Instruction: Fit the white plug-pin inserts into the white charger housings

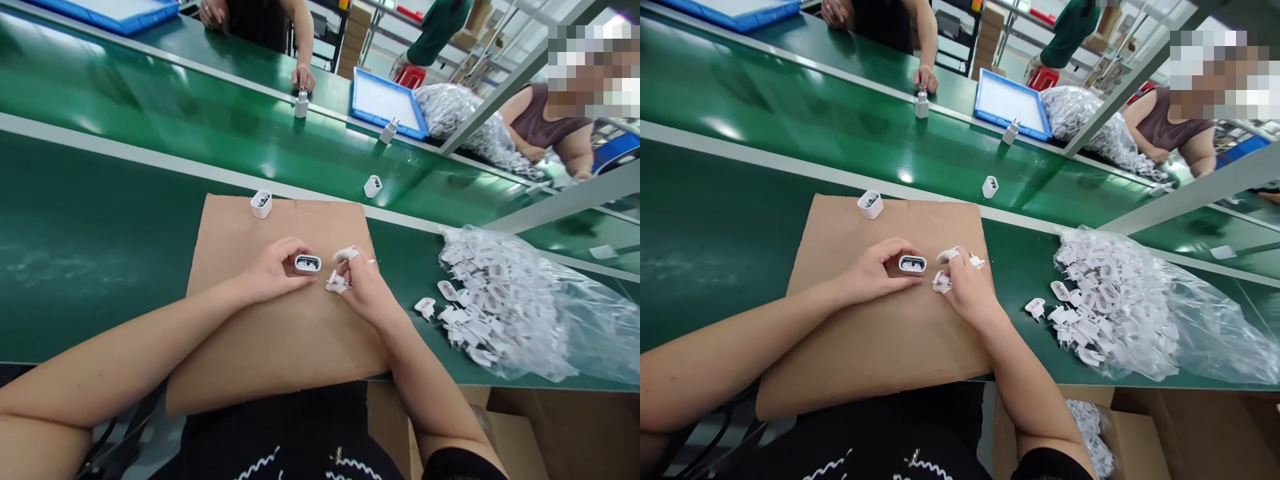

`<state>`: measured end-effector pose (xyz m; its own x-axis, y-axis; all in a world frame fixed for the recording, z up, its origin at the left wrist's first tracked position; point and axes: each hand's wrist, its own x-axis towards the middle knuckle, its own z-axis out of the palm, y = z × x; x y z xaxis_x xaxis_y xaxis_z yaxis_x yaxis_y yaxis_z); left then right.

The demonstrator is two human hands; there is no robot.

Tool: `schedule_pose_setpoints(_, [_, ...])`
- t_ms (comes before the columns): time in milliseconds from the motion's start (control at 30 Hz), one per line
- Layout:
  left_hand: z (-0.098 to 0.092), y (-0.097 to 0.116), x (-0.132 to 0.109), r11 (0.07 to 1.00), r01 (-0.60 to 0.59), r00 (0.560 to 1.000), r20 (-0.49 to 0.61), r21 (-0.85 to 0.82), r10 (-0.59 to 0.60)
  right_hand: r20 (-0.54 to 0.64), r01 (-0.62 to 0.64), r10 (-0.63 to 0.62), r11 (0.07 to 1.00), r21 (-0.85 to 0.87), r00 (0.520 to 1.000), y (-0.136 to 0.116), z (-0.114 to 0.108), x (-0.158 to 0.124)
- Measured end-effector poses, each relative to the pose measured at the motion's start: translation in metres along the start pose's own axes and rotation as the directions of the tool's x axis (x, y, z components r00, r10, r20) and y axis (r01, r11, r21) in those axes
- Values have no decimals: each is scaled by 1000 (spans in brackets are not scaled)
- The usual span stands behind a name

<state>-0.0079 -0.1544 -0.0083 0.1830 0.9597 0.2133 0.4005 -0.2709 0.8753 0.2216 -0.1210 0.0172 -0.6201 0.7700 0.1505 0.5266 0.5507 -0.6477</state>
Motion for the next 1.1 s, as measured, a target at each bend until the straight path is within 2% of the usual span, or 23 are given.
schedule_pose_setpoints(100, [-3, 2, 0, 1000, 2, 1000, 19, 0, -2, 36, -110, 107, 990, 85, 994, 9, 6, 4])
schedule_pose_setpoints(167, [-2, 2, 1, 1000, 14, 1000, 27, 7, -14, 41, -109, 106, 992, 70, 993, 13, 6, 7])
schedule_pose_setpoints(267, [-1, 0, 1, 1000, 16, 1000, 27, 11, -16, -34, -52, 52, 999, 12, 998, 9, 3, 7])
schedule_pose_setpoints(400, [-1, -3, 1, 1000, 0, 1000, -6, -13, 0, -182, -59, 82, 990, 129, 980, -8, 0, 8])
schedule_pose_setpoints(467, [-1, -3, 1, 1000, -15, 1000, -10, -23, 15, -168, -13, 21, 999, 51, 985, -18, 0, 11])
schedule_pose_setpoints(567, [-2, -4, 0, 999, -29, 999, -22, -29, 29, -76, 91, -102, 987, -132, 992, -30, 2, 17])
schedule_pose_setpoints(733, [0, -9, -1, 998, -36, 999, -22, -54, 35, 18, 171, -175, 925, -340, 984, -39, 9, 24])
schedule_pose_setpoints(933, [4, -14, -3, 994, -109, 992, -60, -11, 108, 36, 146, -145, 886, -441, 989, -47, 12, 29])
schedule_pose_setpoints(1100, [8, -12, -9, 974, -136, 986, -73, 180, 151, -1, 48, -55, 870, -491, 998, -60, 14, 31])
